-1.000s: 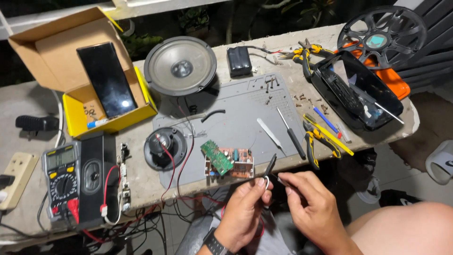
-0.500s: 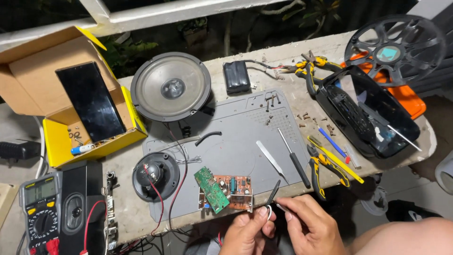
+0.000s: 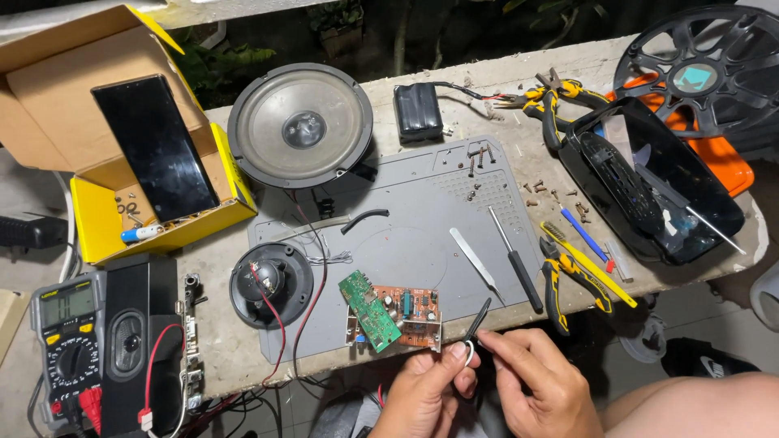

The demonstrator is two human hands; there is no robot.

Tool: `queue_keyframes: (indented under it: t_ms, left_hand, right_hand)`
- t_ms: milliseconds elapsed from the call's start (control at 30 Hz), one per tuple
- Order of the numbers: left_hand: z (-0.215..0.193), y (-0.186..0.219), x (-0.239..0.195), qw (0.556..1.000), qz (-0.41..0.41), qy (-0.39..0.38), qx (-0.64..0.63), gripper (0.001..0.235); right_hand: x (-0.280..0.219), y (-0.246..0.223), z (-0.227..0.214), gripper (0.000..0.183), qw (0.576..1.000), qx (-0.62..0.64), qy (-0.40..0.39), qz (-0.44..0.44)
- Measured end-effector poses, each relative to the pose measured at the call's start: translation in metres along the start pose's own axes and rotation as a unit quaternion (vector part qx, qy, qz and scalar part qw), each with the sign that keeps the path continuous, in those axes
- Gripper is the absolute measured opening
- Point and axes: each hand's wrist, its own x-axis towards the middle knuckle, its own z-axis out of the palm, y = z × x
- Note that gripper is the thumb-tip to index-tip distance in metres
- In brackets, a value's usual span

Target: The person strips the insulation from the ends of two wires using a pair of pliers. They then twist the exposed strands of each wire with their fingers. The work is performed on a cluttered workbench with various electronic components and tools visible.

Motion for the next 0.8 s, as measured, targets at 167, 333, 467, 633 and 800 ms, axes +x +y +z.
queue_keyframes:
  t_ms: [167, 333, 467, 633, 800]
  left_hand:
    - [0.003, 0.001, -0.003, 1.000, 0.004, -0.005, -0.014, 0.016]
    - [0.006, 0.003, -0.006, 1.000, 0.005, -0.019, -0.014, 0.014]
    - [0.009, 0.006, -0.009, 1.000, 0.006, -0.019, -0.011, 0.013]
    - [0.013, 0.008, -0.011, 1.000, 0.005, -0.008, -0.006, 0.012]
    - [0.012, 0.006, -0.010, 1.000, 0.020, -0.003, -0.002, 0.010]
  right_hand:
    - [0.000, 0.000, 0.000, 0.039, 1.000, 0.010, -0.005, -0.017]
    - [-0.001, -0.002, 0.002, 0.040, 1.000, -0.005, -0.009, -0.020]
    - [-0.005, 0.000, 0.004, 0.041, 0.999, -0.036, -0.003, -0.027]
    - [-0.014, 0.002, 0.006, 0.044, 0.998, -0.059, -0.006, -0.010]
    - [-0.017, 0.007, 0.006, 0.044, 0.998, -0.062, -0.016, -0.029]
